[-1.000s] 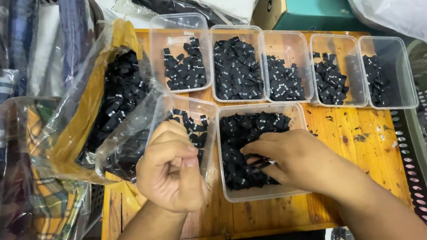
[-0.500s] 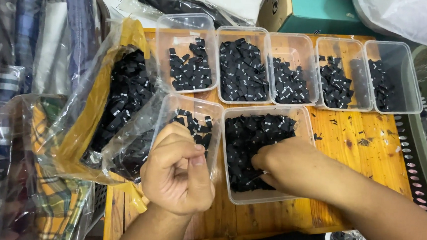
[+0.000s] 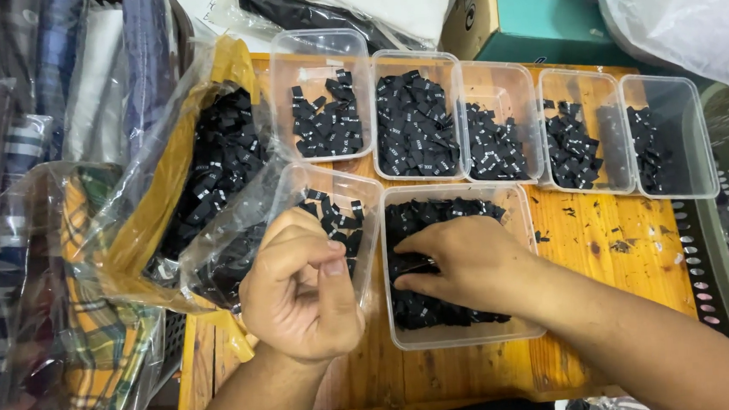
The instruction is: Trimming excess threads from small black fabric components using hand clippers at a sewing factory workbench.
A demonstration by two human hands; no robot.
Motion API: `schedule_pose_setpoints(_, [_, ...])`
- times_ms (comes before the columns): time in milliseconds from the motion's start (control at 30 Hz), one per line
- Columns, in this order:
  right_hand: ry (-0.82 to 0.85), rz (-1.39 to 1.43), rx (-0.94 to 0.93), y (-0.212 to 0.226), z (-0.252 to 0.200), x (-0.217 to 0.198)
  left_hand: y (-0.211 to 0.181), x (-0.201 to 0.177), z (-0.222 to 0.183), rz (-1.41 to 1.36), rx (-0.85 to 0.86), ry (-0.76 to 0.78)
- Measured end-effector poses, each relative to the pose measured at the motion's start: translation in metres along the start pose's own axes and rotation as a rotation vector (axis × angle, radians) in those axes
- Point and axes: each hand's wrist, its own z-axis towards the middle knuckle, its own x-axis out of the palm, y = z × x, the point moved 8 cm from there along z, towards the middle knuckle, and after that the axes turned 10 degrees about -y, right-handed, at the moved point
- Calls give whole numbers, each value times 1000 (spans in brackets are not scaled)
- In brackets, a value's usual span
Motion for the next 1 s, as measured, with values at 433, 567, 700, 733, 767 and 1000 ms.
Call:
schedule_pose_setpoints(433, [-90, 45, 12, -5, 0, -1, -5, 1, 3, -28, 1, 10])
schedule_pose_setpoints(567, [-121, 339, 139, -9, -7, -21, -5, 4, 5, -6, -26, 53])
schedule_pose_setpoints(700, [-146, 604, 277, -28, -17, -25, -9, 9, 10, 3, -38, 74])
schedule_pose_setpoints(733, [-235, 774, 264, -37, -19, -25, -8, 13, 11, 30, -60, 115])
schedule_pose_setpoints(767, [-322, 944, 249, -46, -22, -25, -8, 17, 12, 57, -84, 157])
schedule_pose_setpoints(1000, [-427, 1416, 403, -54, -42, -19, 0, 37, 1, 88, -170, 381])
